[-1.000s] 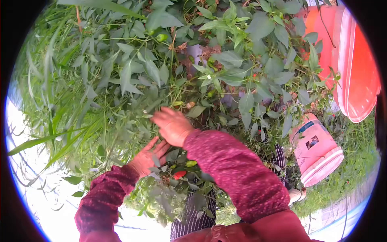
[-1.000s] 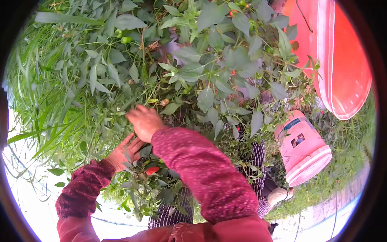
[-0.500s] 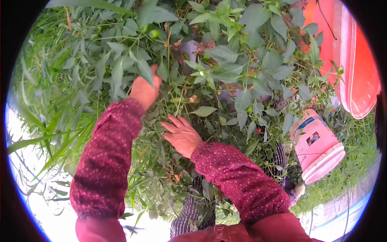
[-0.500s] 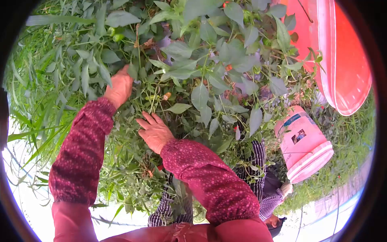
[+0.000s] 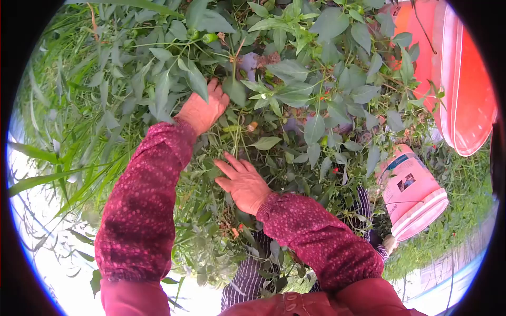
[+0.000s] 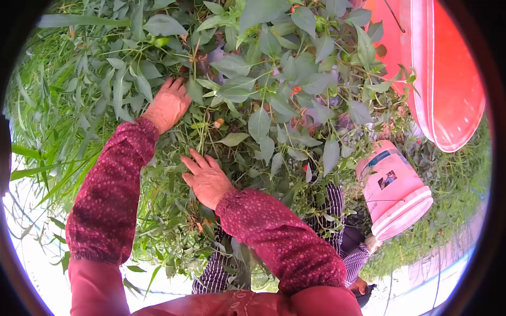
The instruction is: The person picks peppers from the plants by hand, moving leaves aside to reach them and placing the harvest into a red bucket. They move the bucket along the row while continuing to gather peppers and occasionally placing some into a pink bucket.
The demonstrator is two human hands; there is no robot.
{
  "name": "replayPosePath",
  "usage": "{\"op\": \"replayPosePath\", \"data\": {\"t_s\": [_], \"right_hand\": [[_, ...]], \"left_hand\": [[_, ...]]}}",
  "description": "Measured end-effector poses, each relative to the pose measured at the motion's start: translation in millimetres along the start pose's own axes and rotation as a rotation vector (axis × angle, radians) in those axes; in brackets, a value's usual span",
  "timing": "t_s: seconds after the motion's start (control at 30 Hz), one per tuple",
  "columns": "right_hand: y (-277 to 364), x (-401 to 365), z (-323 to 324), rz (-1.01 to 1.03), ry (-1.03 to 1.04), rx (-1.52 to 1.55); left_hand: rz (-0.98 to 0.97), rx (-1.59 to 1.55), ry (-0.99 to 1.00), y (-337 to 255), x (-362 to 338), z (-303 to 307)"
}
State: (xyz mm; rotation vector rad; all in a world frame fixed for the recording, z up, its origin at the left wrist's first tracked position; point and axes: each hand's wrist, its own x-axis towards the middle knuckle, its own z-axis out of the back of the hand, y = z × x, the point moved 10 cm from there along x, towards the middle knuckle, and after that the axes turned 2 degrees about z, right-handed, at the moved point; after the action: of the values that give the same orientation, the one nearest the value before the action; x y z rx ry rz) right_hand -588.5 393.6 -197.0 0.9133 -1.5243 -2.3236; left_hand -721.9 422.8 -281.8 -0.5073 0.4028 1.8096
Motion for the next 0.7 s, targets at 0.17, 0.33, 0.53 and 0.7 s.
{"op": "replayPosePath", "data": {"t_s": [0.17,0.33,0.53,0.7], "right_hand": [[7.0,-19.6,10.7,-0.039,-0.041,-0.002],[24.1,-56.5,38.5,-0.164,-0.071,0.032],[28.7,-50.0,40.0,-0.181,-0.034,0.099],[17.5,-53.0,50.2,-0.193,-0.039,0.096]], "left_hand": [[0.000,-0.009,0.267,-23.1,7.0,-6.2],[0.034,0.022,0.229,-32.2,5.4,10.7],[0.110,-0.007,0.228,-18.4,1.3,9.9],[0.416,-0.309,0.284,-19.4,-17.2,-6.6]]}}
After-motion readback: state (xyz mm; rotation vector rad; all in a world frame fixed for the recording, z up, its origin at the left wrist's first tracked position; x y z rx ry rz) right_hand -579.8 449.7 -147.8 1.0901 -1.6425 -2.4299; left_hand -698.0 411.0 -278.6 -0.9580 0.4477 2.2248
